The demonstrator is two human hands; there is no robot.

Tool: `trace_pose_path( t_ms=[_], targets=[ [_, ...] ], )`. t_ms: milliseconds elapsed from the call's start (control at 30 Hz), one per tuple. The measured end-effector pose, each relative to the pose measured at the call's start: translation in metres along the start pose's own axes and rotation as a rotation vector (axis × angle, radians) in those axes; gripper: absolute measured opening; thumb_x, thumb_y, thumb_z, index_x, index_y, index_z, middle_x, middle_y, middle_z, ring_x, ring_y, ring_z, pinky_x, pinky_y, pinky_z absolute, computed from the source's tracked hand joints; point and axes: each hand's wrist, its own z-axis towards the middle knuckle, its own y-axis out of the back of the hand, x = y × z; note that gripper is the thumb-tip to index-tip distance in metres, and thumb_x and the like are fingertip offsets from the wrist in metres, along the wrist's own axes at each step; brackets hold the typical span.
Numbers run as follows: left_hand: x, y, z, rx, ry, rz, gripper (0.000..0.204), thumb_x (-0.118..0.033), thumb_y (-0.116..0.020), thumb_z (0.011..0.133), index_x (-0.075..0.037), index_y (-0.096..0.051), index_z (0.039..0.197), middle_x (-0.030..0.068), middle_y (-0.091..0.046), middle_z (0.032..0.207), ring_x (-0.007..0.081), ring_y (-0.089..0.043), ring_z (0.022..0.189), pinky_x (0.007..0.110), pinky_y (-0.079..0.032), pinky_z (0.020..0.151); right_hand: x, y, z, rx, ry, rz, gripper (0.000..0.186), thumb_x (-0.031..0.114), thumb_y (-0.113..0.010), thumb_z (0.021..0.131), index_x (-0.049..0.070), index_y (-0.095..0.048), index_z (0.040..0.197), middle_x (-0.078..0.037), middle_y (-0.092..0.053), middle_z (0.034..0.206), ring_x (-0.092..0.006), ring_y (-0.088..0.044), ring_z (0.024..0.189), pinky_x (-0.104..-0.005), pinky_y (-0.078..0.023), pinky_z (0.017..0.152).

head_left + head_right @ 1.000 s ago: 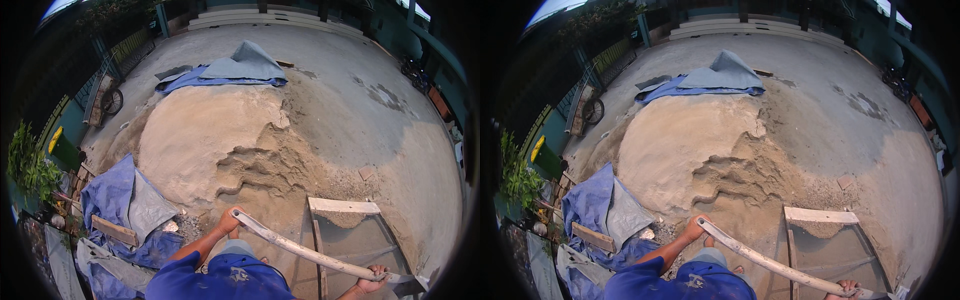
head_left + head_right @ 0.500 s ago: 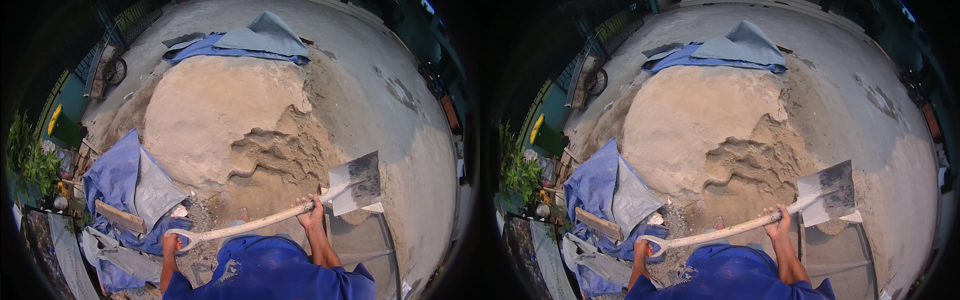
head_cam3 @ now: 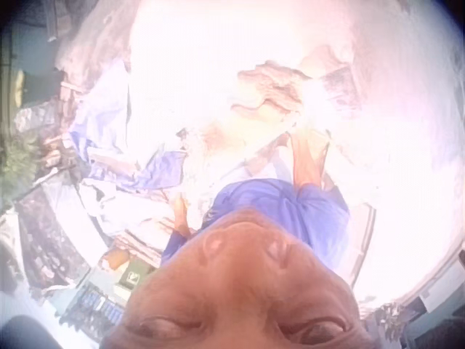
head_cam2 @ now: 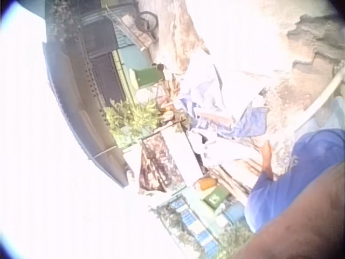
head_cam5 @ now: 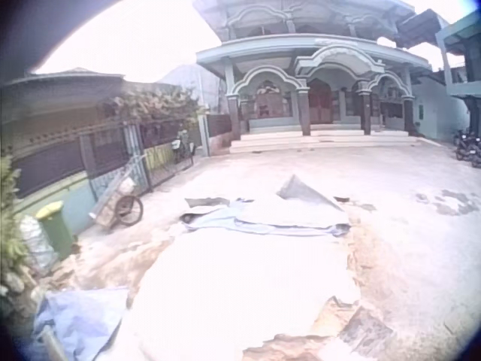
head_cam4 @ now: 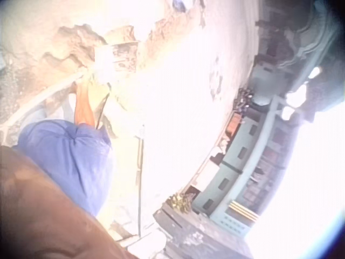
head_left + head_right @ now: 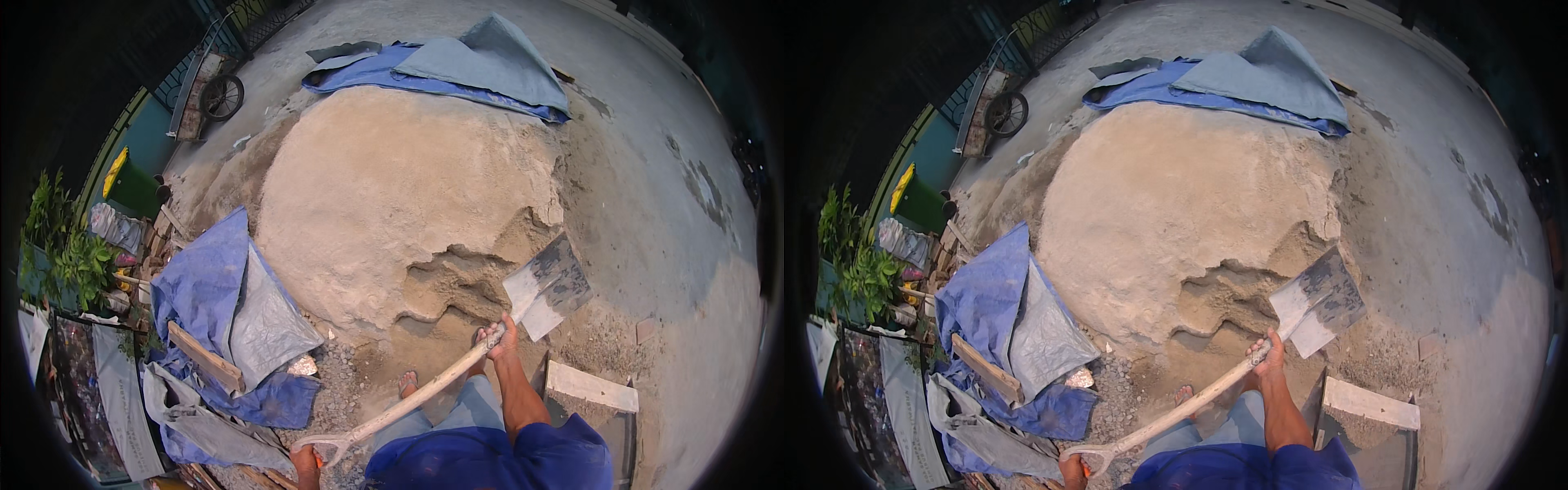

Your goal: The person shovels sand from a pile onto a mesh screen and shakes the screen to separate fine sand from larger debris. The person repeatedly scoops and shakes the screen to process the sand.

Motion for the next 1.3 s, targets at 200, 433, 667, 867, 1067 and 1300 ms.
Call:
trace_pose_path(
  t_ms=[200, 433, 667, 867, 1067, 1300],
  targets=[
    [-0.023, 0.106, -0.092, -0.126, 0.024, 0.656, 0.025, -0.018, -0.043, 0.094, -0.003, -0.061, 0.103, 0.0118, -0.066, 0.076, 0.0252, -0.063, 0.068, 0.041, -0.048, 0.054, -0.117, 0.004, 0.026, -0.158, -0.604, -0.008, 0.023, 0.03, -0.071, 0.077, 0.014, -0.054, 0.076, -0.004, -0.054, 0.063, -0.0232, -0.051, 0.059, -0.0417, -0.045, 0.063],
    [-0.013, -0.079, -0.139, -0.445, 0.302, 0.257, 0.01, -0.01, -0.051, 0.087, -0.005, -0.059, 0.092, 0.0077, -0.058, 0.067, 0.0199, -0.055, 0.054, 0.034, -0.043, 0.046, -0.148, 0.036, 0.043, -0.212, -0.824, -0.189, 0.016, 0.023, -0.069, 0.08, 0.013, -0.06, 0.089, -0.007, -0.056, 0.07, -0.0258, -0.058, 0.065, -0.0466, -0.049, 0.065],
    [0.022, -0.32, -0.099, -0.164, 0.081, 0.005, 0.004, -0.006, -0.059, 0.082, -0.008, -0.056, 0.083, 0.0025, -0.05, 0.059, 0.0145, -0.048, 0.043, 0.028, -0.038, 0.039, 0.138, -0.085, 0.374, -0.049, -0.296, -0.253, 0.026, 0.027, -0.069, 0.082, 0.013, -0.049, 0.092, -0.004, -0.052, 0.067, -0.0188, -0.053, 0.053, -0.0402, -0.05, 0.051],
    [0.003, -0.427, -0.123, -0.031, 0.047, -0.047, 0.005, -0.008, -0.06, 0.082, -0.006, -0.057, 0.08, 0.0023, -0.048, 0.054, 0.015, -0.047, 0.039, 0.028, -0.039, 0.036, 0.225, -0.118, 0.4, -0.155, -0.074, -0.39, 0.028, 0.026, -0.07, 0.081, 0.015, -0.046, 0.09, -0.002, -0.05, 0.062, -0.0161, -0.052, 0.05, -0.0375, -0.05, 0.047],
    [-0.012, -0.311, -0.09, -0.042, 0.004, 0.111, 0.009, -0.002, -0.058, 0.081, 0.002, -0.057, 0.072, 0.0084, -0.05, 0.049, 0.0198, -0.047, 0.033, 0.032, -0.039, 0.032, 0.158, -0.041, 0.317, -0.205, -0.146, -0.285, 0.026, 0.03, -0.068, 0.081, 0.017, -0.047, 0.091, -0.001, -0.046, 0.061, -0.0181, -0.047, 0.048, -0.0388, -0.043, 0.048],
    [-0.096, -0.143, -0.048, 0.007, 0.039, 0.37, 0.009, 0.0, -0.059, 0.081, 0.004, -0.057, 0.074, 0.0102, -0.048, 0.048, 0.0211, -0.047, 0.033, 0.034, -0.038, 0.033, 0.057, 0.075, 0.145, -0.277, -0.271, -0.04, 0.021, 0.035, -0.062, 0.083, 0.016, -0.051, 0.082, 0.0, -0.044, 0.058, -0.0185, -0.044, 0.047, -0.0381, -0.041, 0.048]
  ],
)
